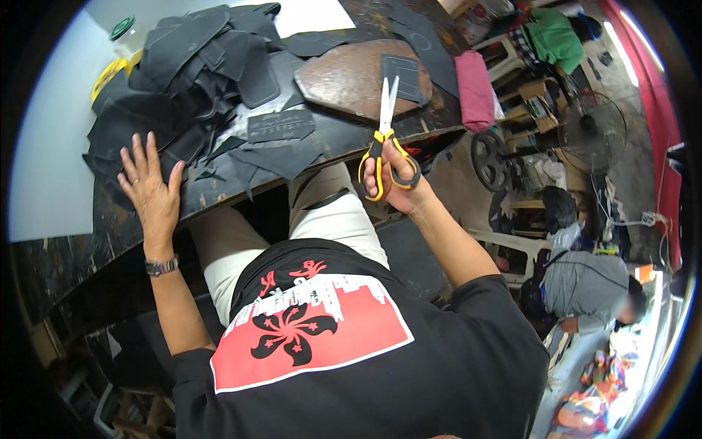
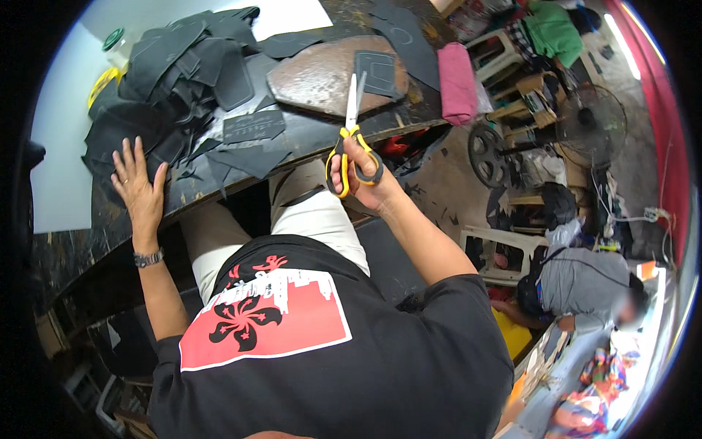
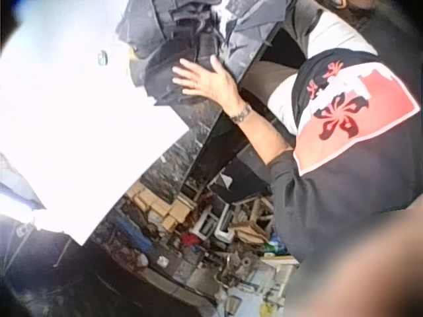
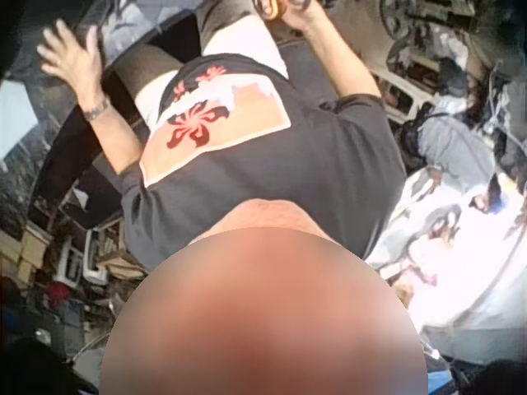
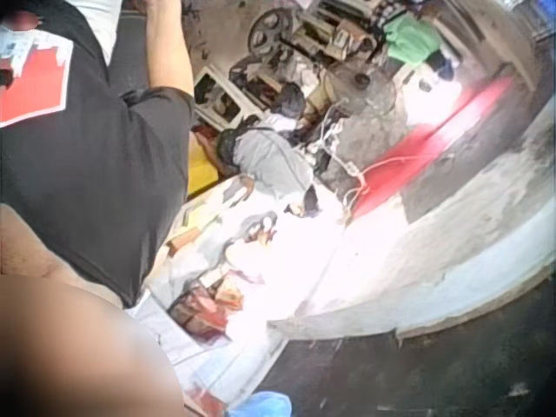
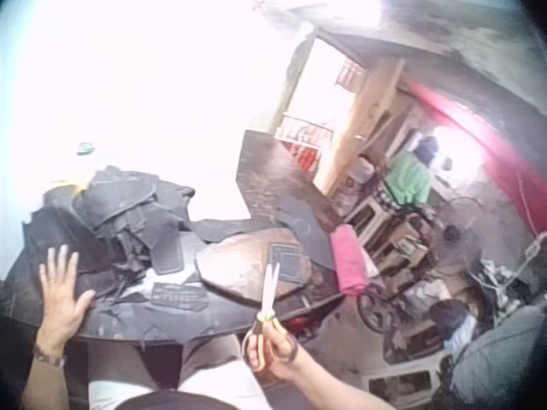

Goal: The person uses shears to cut black rubber pieces along marked outlines on a workbench. After cutting, the person stacks the finished pieces and briefly wipes the work surface with a cloth.

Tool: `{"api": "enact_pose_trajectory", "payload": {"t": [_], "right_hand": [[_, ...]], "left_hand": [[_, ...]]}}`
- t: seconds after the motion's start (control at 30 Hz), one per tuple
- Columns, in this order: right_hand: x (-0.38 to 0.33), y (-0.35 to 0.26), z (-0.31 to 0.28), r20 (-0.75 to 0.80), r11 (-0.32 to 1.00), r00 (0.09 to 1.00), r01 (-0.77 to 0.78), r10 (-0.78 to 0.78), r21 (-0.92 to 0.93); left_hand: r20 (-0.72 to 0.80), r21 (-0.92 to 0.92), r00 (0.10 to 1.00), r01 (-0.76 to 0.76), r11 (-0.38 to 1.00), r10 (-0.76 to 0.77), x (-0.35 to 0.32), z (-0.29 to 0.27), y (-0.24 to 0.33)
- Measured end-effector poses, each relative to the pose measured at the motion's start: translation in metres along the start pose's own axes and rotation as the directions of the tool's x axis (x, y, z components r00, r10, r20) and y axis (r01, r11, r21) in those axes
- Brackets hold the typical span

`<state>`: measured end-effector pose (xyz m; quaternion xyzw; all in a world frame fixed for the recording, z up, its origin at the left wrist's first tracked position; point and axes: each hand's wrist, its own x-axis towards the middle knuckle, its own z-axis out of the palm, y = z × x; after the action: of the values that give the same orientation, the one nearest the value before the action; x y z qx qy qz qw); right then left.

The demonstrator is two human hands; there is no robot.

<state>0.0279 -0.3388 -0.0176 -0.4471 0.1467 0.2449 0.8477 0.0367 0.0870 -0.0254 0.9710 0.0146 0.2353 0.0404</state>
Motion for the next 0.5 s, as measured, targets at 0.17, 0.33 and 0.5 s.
{"api": "enact_pose_trajectory", "payload": {"t": [0.17,0.33,0.5], "right_hand": [[-0.006,-0.023,-0.027,-0.016,0.978,0.998,0.063,-0.061,0.197],[-0.009,-0.023,-0.035,-0.012,0.976,0.999,0.033,-0.031,0.215],[-0.024,-0.03,-0.035,-0.103,0.997,0.994,-0.036,0.043,0.072]], "left_hand": [[-0.024,-0.036,1.0,0.015,0.999,-0.016,0.001,0.003,0.0],[-0.037,-0.057,0.999,0.007,0.998,-0.009,0.0,0.0,0.0],[-0.029,-0.089,0.999,0.014,0.996,-0.017,-0.002,-0.006,0.003]]}}
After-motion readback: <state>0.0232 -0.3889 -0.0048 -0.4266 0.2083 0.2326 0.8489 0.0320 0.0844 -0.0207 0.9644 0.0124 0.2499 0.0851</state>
